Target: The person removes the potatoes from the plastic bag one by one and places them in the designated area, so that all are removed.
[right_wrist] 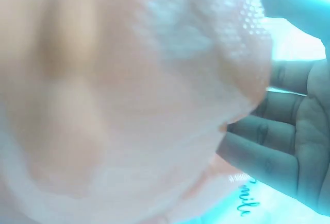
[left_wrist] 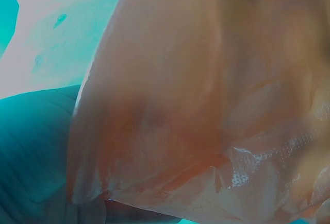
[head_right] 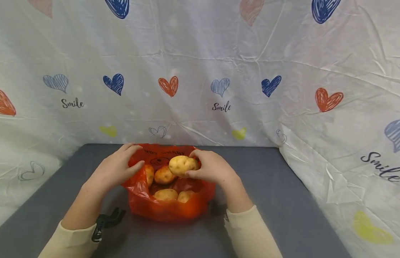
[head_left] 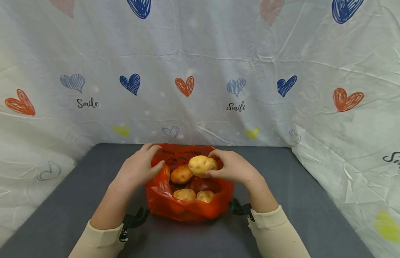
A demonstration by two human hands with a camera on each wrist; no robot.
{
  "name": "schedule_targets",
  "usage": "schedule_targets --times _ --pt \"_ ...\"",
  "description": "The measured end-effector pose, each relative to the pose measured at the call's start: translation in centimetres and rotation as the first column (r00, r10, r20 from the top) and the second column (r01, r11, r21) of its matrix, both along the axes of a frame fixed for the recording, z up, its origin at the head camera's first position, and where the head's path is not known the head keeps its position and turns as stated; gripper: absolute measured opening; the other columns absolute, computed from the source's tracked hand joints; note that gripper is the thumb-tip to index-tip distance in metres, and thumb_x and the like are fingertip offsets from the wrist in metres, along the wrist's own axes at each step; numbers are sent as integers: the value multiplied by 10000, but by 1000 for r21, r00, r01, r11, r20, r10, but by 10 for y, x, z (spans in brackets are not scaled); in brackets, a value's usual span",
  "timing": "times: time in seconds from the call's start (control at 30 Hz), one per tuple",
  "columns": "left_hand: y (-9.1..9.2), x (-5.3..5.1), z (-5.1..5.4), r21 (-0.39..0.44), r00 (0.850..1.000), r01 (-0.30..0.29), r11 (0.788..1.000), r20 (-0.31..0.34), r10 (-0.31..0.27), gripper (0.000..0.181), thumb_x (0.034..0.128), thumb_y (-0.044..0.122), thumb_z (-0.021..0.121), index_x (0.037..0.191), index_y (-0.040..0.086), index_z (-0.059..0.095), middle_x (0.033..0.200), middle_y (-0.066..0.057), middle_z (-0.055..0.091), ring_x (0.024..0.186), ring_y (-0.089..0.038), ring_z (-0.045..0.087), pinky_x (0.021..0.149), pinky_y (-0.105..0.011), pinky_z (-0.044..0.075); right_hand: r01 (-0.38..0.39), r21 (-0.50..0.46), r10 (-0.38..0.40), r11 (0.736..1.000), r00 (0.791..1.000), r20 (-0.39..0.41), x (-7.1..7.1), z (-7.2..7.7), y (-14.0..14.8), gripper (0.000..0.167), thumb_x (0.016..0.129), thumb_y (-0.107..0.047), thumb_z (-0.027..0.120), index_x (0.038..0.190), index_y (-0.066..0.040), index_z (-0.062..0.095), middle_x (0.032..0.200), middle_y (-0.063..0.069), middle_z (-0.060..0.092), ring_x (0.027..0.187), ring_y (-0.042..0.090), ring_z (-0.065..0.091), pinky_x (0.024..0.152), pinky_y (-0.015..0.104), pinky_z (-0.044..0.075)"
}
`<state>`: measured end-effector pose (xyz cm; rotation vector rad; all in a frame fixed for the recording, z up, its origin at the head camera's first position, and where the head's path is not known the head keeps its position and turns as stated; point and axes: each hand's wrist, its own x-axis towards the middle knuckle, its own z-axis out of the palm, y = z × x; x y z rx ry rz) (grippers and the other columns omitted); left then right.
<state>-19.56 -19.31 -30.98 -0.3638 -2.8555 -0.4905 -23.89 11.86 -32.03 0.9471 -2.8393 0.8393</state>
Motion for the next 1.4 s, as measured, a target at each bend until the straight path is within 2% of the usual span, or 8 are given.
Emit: schedule_targets --times 0.17,0.4,0.57,0.73,0.9,1.1,1.4 --pt "0 0 0 -2 1000 2 1000 4 -2 539 998 283 656 1449 17 528 1511 -264 424 1292 -474 516 974 -652 468 -39 -95 42 995 999 26 0 7 11 460 876 -351 823 1280 -191 672 1084 -72 673 958 144 617 850 356 526" --pt "-1 1 1 3 1000 6 1000 2 -6 538 1000 286 654 1449 17 530 1505 -261 427 1282 -476 521 966 -653 471 -70 -233 95 970 991 96 -6 11 25 513 925 -321 789 1388 -174 626 1165 -4 641 978 182 636 818 366 565" --pt "0 -1 2 1 1000 3 1000 4 -3 540 1000 291 656 1450 21 529 1505 -258 428 1283 -471 523 977 -650 467 -43 -306 89 951 986 139 -7 15 37 514 943 -337 767 1406 -178 610 1231 35 636 1026 223 651 842 382 572" --pt "0 -1 2 0 1000 8 1000 5 -8 535 1000 288 655 1446 19 530 1502 -251 434 1291 -462 519 985 -649 463 15 -361 47 932 986 162 -11 18 53 480 949 -319 761 1385 -174 623 1246 66 648 1063 259 654 856 389 567" --pt "0 0 2 -2 1000 5 1000 8 -5 532 1003 286 649 1448 19 529 1502 -249 437 1298 -459 514 990 -652 458 49 -379 9 924 989 151 -15 20 71 475 960 -278 751 1391 -129 618 1262 115 637 1059 292 652 884 399 555" --pt "-1 1 2 2 1000 9 1000 0 -9 525 1003 287 649 1440 19 537 1490 -244 449 1289 -455 523 986 -650 462 101 -345 -50 933 987 155 -19 20 88 480 983 -316 719 1407 -119 608 1238 123 643 1034 277 665 904 389 535" --pt "-1 0 1 1 1000 14 1000 -2 -14 521 1004 289 646 1438 23 537 1488 -246 449 1283 -456 527 979 -648 466 111 -321 -45 941 978 205 -21 15 108 528 1032 -290 647 1480 -36 528 1192 153 631 1053 268 638 892 294 529"
